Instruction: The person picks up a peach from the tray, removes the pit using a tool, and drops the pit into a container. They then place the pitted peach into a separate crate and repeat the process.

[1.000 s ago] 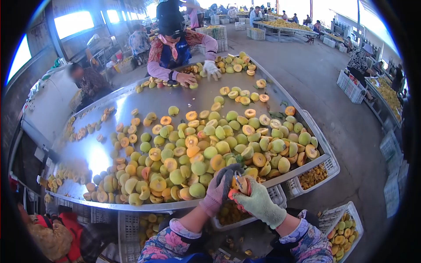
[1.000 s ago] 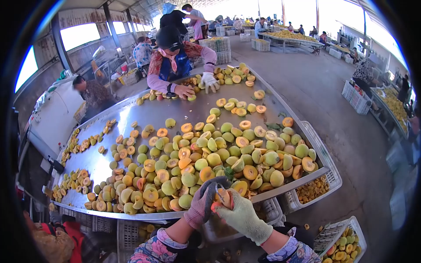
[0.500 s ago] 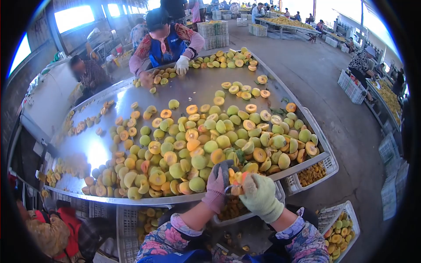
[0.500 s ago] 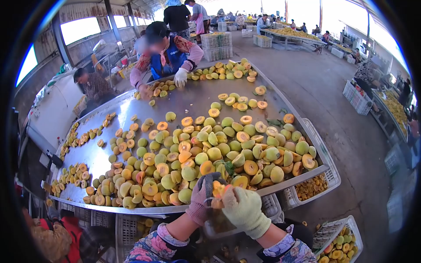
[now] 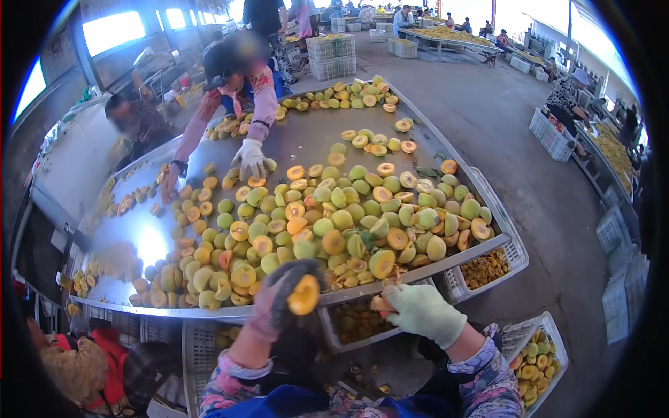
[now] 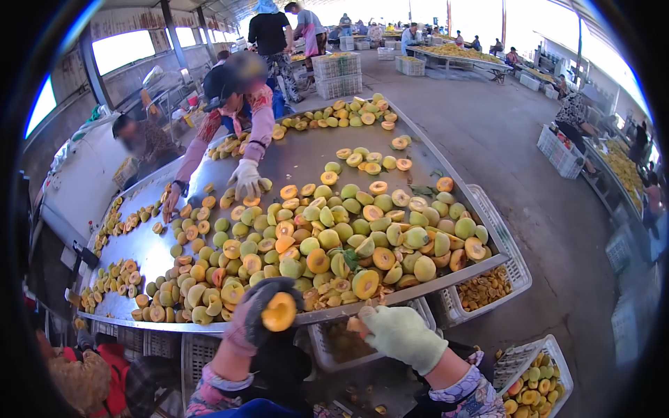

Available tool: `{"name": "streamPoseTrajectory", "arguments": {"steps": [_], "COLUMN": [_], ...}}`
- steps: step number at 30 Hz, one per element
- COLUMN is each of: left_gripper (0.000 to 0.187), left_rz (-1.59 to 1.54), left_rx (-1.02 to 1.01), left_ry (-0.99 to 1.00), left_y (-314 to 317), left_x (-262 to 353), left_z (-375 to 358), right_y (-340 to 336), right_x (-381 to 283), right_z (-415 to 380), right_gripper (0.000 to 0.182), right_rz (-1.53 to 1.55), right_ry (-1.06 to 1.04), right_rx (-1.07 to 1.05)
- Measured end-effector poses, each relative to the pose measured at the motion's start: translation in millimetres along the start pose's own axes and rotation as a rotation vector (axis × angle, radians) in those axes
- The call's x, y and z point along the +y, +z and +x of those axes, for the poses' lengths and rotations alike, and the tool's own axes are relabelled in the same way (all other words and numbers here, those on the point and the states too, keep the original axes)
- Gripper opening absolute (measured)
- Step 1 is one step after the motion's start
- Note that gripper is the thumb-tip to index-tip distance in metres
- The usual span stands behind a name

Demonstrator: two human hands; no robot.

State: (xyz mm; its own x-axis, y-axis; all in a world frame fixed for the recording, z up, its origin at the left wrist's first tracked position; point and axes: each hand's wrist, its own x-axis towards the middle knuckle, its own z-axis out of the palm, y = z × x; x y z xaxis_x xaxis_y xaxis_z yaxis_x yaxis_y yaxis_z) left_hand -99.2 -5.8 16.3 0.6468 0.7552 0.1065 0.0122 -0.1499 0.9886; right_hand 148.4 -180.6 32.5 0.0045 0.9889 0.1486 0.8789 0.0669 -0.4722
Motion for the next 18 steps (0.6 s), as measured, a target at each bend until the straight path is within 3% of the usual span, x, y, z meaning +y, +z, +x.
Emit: {"name": "streamPoseTrajectory", "arguments": {"steps": [3,6,8,9,11,15,17,18], "left_gripper": [0.025,0.026,0.026,0.026,0.028,0.035,0.035,0.036], "left_rz": [-0.057,0.035,1.079,1.08,1.202,0.818,0.475,0.469], "left_rx": [0.247,0.386,0.449,0.452,0.523,0.332,0.157,0.125], "left_ry": [-0.186,-0.354,-0.236,-0.236,-0.039,0.181,0.143,0.17], "left_y": [-46,-99,-113,-114,-104,-43,0,21], "left_x": [18,-6,-10,-8,-1,19,36,34], "left_z": [-41,-95,-122,-124,-121,-63,-31,-15], "right_y": [11,16,15,5,-5,15,12,13], "right_x": [4,6,10,8,12,38,35,36], "right_z": [-3,-6,-6,-3,10,28,36,39], "right_gripper": [0.02,0.021,0.022,0.024,0.026,0.031,0.032,0.032], "right_rz": [-0.057,-0.021,0.002,0.056,0.026,0.139,0.166,0.231], "right_ry": [-0.105,-0.115,0.047,0.108,0.278,0.357,0.346,0.389], "right_rx": [-0.01,-0.006,0.05,0.147,0.231,0.396,0.425,0.426]}}
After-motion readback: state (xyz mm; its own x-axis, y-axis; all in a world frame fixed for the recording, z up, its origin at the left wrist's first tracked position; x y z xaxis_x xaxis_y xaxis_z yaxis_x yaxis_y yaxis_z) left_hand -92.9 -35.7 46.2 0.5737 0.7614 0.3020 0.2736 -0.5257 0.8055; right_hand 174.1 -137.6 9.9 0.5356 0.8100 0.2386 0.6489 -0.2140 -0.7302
